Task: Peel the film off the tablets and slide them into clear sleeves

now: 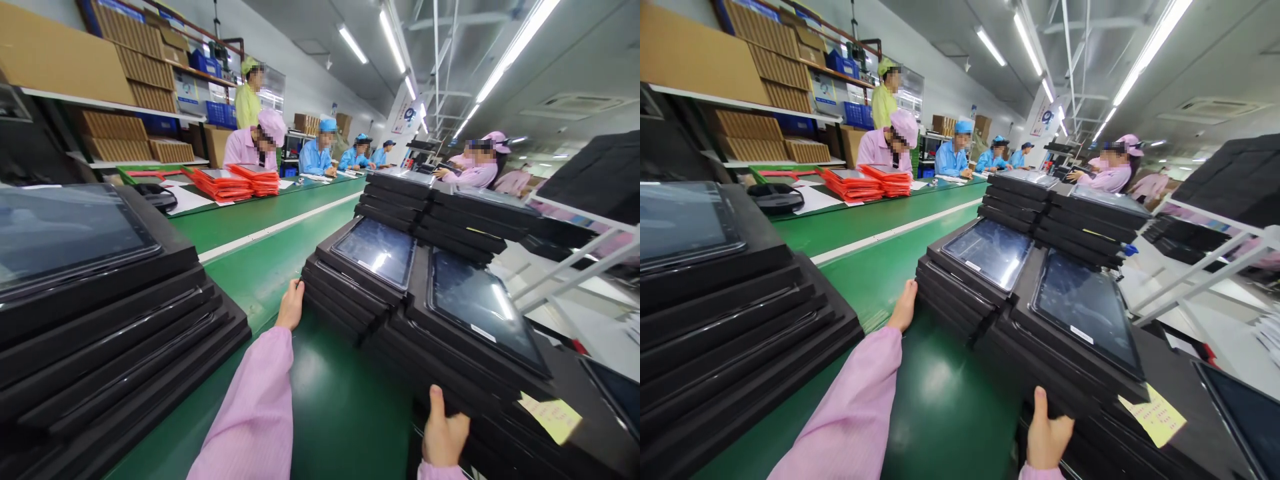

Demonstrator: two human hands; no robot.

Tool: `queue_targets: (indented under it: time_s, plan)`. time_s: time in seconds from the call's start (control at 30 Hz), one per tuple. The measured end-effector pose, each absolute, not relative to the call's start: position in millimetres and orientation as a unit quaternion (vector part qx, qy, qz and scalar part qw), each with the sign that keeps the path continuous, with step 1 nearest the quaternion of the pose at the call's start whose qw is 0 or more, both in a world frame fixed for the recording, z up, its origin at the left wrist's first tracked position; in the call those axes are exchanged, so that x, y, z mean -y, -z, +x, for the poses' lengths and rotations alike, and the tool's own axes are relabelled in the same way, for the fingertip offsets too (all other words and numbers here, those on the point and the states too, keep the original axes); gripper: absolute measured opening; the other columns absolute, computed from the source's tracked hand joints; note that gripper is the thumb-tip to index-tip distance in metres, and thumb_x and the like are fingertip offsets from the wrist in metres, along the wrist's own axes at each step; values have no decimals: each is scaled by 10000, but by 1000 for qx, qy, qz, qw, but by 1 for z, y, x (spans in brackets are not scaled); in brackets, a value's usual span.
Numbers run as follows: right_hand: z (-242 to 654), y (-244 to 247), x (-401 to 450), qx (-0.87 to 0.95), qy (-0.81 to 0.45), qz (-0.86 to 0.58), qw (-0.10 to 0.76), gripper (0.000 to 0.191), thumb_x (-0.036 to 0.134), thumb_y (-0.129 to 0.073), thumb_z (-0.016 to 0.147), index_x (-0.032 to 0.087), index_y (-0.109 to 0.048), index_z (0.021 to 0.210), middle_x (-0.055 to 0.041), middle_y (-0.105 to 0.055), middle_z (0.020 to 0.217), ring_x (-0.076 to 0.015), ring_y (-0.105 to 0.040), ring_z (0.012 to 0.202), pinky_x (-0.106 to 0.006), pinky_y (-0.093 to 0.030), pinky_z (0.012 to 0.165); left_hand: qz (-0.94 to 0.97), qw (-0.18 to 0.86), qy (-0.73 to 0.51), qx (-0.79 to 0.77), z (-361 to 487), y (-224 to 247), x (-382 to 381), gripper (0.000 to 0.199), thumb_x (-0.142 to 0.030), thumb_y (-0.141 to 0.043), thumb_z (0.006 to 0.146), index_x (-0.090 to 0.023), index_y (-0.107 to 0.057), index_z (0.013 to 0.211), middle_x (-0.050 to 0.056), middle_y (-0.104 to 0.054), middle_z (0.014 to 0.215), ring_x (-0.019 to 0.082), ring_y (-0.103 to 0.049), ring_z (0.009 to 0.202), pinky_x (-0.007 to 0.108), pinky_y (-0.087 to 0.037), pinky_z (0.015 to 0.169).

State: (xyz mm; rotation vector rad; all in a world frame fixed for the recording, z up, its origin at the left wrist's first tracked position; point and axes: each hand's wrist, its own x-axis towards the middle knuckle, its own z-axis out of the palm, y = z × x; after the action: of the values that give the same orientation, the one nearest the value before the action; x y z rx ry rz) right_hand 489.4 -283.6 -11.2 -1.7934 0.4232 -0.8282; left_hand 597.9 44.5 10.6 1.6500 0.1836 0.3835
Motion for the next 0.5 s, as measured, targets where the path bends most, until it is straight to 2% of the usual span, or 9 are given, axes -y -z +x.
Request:
queue_targets:
  time_s: [0.07, 0.17, 0.23, 0.27, 0.33, 0.4, 0.43, 0.5]
  plan:
    - [488, 7, 290, -165, 325, -770, 524, 854, 674, -673, 721, 79, -540, 1319, -182, -570, 1370, -365, -467, 1336, -515, -267, 1193, 731, 656, -164, -94, 594, -13, -35, 457, -505, -337, 985, -209, -481, 1301, 127, -594, 1365, 287, -509, 1319, 457, -329, 1135]
    - [486, -2, 299, -147, 303, -789, 514, 904, 695, -671, 694, 69, -522, 1329, -195, -550, 1386, -361, -455, 1351, -478, -240, 1209, 730, 654, -161, -115, 582, -17, -19, 574, -459, -277, 998, -158, -252, 1487, 152, -288, 1613, 254, -256, 1496, 441, -185, 1217]
    - [481, -5, 302, -144, 292, -794, 514, 979, 716, -646, 697, 57, -448, 1393, -215, -518, 1415, -374, -449, 1357, -496, -252, 1203, 731, 651, -159, -132, 570, -19, -9, 641, -434, -251, 996, -102, -126, 1530, 167, -122, 1660, 238, -107, 1534, 426, -100, 1239]
    - [476, -4, 301, -144, 284, -795, 516, 1027, 725, -643, 690, 41, -410, 1419, -234, -500, 1427, -395, -442, 1359, -520, -261, 1196, 732, 648, -159, -140, 562, -20, -6, 663, -424, -249, 993, -76, -95, 1535, 176, -88, 1663, 234, -69, 1537, 422, -76, 1243]
    - [460, 6, 294, -142, 265, -800, 519, 1144, 736, -659, 660, 5, -318, 1472, -280, -412, 1488, -452, -377, 1393, -580, -246, 1190, 735, 641, -159, -154, 542, -21, -1, 680, -414, -245, 987, -52, -80, 1539, 181, -82, 1662, 226, -52, 1537, 416, -56, 1246]
    - [437, 29, 283, -124, 245, -815, 510, 1232, 723, -669, 660, 11, -179, 1538, -280, -227, 1591, -485, -212, 1464, -613, -175, 1206, 739, 634, -161, -162, 518, -21, 1, 676, -432, -244, 983, -74, -130, 1544, 159, -134, 1658, 215, -92, 1532, 406, -69, 1248]
    - [425, 43, 276, -97, 239, -841, 475, 1181, 709, -614, 730, 50, -107, 1568, -250, -169, 1622, -470, -189, 1479, -610, -186, 1207, 742, 631, -161, -161, 503, -21, 1, 676, -448, -250, 979, -79, -177, 1541, 152, -173, 1651, 214, -127, 1528, 400, -85, 1248]
    - [404, 69, 264, 9, 247, -884, 396, 988, 589, -526, 860, 164, -22, 1596, -184, -149, 1647, -449, -224, 1477, -621, -276, 1175, 750, 624, -158, -151, 469, -22, 2, 690, -486, -287, 962, -70, -301, 1513, 152, -273, 1621, 224, -220, 1509, 389, -135, 1246]
